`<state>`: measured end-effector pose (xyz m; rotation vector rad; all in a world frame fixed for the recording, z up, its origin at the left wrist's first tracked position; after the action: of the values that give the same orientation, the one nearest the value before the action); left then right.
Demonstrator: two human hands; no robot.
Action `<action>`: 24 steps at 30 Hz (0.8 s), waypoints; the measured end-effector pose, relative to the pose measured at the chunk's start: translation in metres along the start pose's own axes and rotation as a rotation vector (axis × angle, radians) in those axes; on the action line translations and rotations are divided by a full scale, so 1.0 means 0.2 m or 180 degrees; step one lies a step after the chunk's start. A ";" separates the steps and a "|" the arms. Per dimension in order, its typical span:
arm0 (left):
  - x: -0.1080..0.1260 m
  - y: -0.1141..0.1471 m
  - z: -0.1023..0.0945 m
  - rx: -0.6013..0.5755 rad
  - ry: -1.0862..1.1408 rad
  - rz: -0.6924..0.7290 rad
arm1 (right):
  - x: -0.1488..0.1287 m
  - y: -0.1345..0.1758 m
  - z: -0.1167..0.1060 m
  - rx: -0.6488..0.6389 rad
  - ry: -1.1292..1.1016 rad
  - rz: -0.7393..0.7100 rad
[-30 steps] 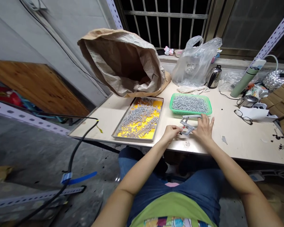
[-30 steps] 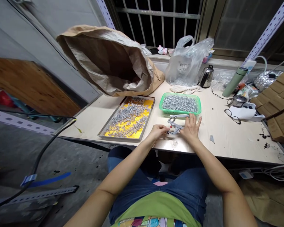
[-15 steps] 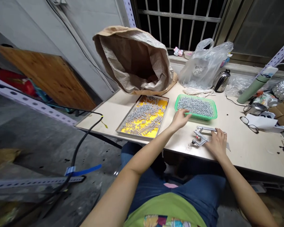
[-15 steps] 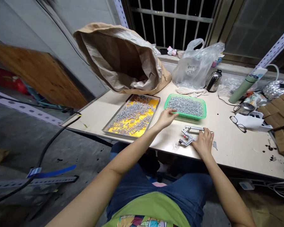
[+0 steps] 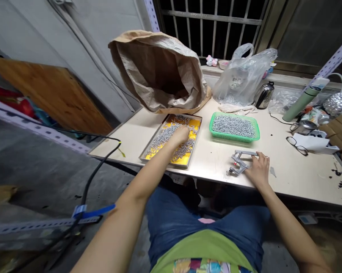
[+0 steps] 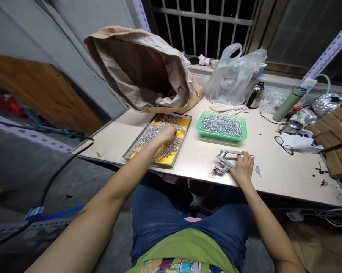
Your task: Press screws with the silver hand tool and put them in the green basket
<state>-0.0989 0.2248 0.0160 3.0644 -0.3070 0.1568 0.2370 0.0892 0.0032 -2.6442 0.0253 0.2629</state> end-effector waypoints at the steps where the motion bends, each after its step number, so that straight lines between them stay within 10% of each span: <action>1: -0.02 0.01 0.00 0.0073 0.0081 -0.0105 | 0.00 0.00 0.00 -0.0005 0.0001 0.0036; 8: -0.10 0.14 -0.04 0.1020 0.0825 -0.0617 | 0.01 0.00 0.01 -0.0076 -0.0017 0.0167; 24: -0.04 0.16 0.09 0.0342 0.0867 -0.0692 | 0.03 -0.01 0.05 -0.0305 -0.0107 0.0307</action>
<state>-0.1116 0.1938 -0.0013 3.0970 0.0510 0.5888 0.2416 0.0948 -0.0057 -2.7372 0.1327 0.3491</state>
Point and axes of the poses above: each hand's wrist, its own y-axis away from the middle knuckle, its own z-axis out of the palm, x = y × z, the point moved 10 cm from there along -y, towards the middle knuckle, and after that the axes turned 5 degrees about z, right-handed, at the moved point
